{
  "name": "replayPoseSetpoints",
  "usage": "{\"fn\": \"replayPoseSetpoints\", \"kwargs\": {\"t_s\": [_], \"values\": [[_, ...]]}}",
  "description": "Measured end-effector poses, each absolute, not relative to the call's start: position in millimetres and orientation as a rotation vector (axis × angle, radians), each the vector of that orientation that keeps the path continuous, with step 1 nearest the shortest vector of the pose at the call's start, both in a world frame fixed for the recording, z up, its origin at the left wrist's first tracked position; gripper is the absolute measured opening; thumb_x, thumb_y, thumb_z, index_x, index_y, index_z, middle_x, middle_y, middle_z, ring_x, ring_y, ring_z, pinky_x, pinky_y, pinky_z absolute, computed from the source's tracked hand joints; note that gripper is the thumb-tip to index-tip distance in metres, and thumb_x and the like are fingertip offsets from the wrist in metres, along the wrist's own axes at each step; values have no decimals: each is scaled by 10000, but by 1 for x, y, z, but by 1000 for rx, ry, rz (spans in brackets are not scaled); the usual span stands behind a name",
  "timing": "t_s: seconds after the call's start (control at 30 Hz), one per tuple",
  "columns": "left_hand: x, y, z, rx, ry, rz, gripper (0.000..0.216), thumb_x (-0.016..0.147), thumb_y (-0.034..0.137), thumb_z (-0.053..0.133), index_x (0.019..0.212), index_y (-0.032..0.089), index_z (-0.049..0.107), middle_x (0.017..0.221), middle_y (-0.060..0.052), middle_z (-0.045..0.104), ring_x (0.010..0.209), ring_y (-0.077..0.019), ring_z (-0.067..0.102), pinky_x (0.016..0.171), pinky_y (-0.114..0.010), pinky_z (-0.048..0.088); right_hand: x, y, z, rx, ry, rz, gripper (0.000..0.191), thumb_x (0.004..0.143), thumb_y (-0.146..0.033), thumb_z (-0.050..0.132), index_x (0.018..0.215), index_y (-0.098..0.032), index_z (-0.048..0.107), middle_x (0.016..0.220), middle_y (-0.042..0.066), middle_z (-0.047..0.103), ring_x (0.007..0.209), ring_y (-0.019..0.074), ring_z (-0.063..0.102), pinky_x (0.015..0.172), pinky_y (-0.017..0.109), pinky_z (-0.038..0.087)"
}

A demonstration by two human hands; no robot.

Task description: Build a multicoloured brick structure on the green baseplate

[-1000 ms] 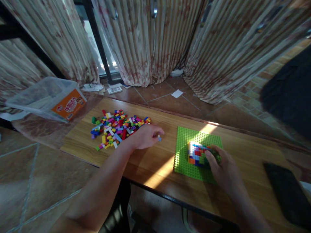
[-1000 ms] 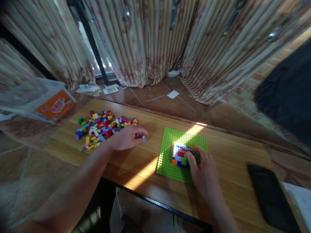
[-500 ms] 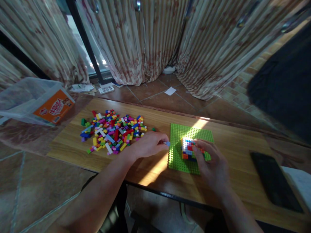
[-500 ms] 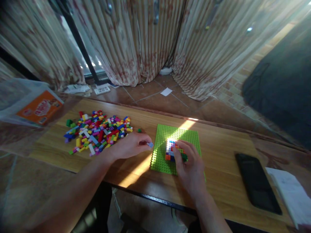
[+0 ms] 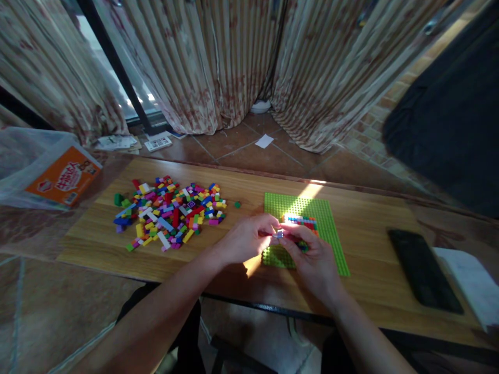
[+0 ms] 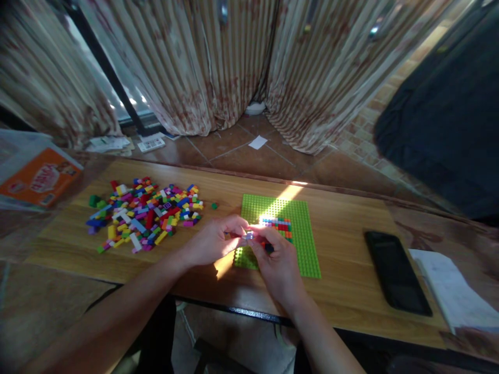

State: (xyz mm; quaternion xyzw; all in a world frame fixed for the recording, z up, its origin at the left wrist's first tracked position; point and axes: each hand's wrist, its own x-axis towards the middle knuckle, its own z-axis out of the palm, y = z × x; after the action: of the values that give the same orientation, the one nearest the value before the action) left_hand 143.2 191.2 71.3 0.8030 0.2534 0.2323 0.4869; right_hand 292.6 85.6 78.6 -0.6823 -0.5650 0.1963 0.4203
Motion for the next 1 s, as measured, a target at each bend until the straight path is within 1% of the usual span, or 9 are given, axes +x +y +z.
{"fn": "replayPoseSetpoints", "kwargs": {"t_s": [0.13, 0.27, 0.43, 0.67, 0.77, 0.87, 1.0], "values": [[147, 188, 69, 1922, 624, 580, 113, 793, 107, 589, 881, 167, 626, 827, -12, 687, 766, -130, 628, 677, -232, 467, 291, 86, 77, -1718, -1386, 455, 176, 888, -331, 575, 978, -242, 698, 894, 20, 719, 799, 176, 660, 710, 305, 524], [150, 187, 68, 1923, 639, 569, 67, 802, 150, 597, 856, 168, 632, 812, -19, 694, 752, -143, 632, 660, -239, 467, 288, 85, 75, -1717, -1412, 350, 171, 904, -297, 540, 951, -245, 696, 920, 38, 726, 850, 194, 666, 772, 347, 534], [149, 186, 68, 1916, 664, 544, 93, 804, 184, 615, 893, 172, 636, 801, -21, 708, 724, -149, 632, 644, -241, 461, 283, 85, 75, -1713, -1425, 228, 184, 915, -258, 518, 910, -252, 702, 913, 41, 734, 879, 201, 677, 824, 371, 540], [148, 183, 72, 1966, 722, 535, 91, 828, 213, 601, 894, 165, 641, 758, -13, 690, 686, -139, 606, 616, -234, 422, 283, 85, 74, -1728, -1376, 187, 136, 878, -302, 601, 874, -244, 724, 897, 43, 743, 852, 207, 692, 809, 382, 558], [145, 190, 73, 2077, 724, 508, 76, 829, 195, 583, 854, 176, 652, 751, -2, 674, 682, -132, 590, 624, -236, 405, 289, 85, 73, -1689, -1254, 330, 158, 853, -325, 636, 959, -246, 724, 945, 38, 745, 857, 203, 695, 794, 378, 567], [138, 203, 72, 2252, 749, 529, 116, 836, 153, 532, 815, 181, 643, 759, -2, 659, 713, -135, 587, 663, -245, 398, 297, 85, 75, -1530, -1056, 624, 226, 830, -326, 667, 1041, -258, 712, 949, 27, 743, 801, 178, 692, 728, 357, 582], [127, 218, 74, 2446, 851, 511, 143, 837, 145, 496, 780, 183, 622, 759, -11, 650, 685, -139, 572, 650, -256, 381, 311, 84, 85, -1332, -792, 943, 222, 791, -333, 710, 999, -260, 728, 896, 21, 737, 742, 155, 681, 714, 342, 588]]}}
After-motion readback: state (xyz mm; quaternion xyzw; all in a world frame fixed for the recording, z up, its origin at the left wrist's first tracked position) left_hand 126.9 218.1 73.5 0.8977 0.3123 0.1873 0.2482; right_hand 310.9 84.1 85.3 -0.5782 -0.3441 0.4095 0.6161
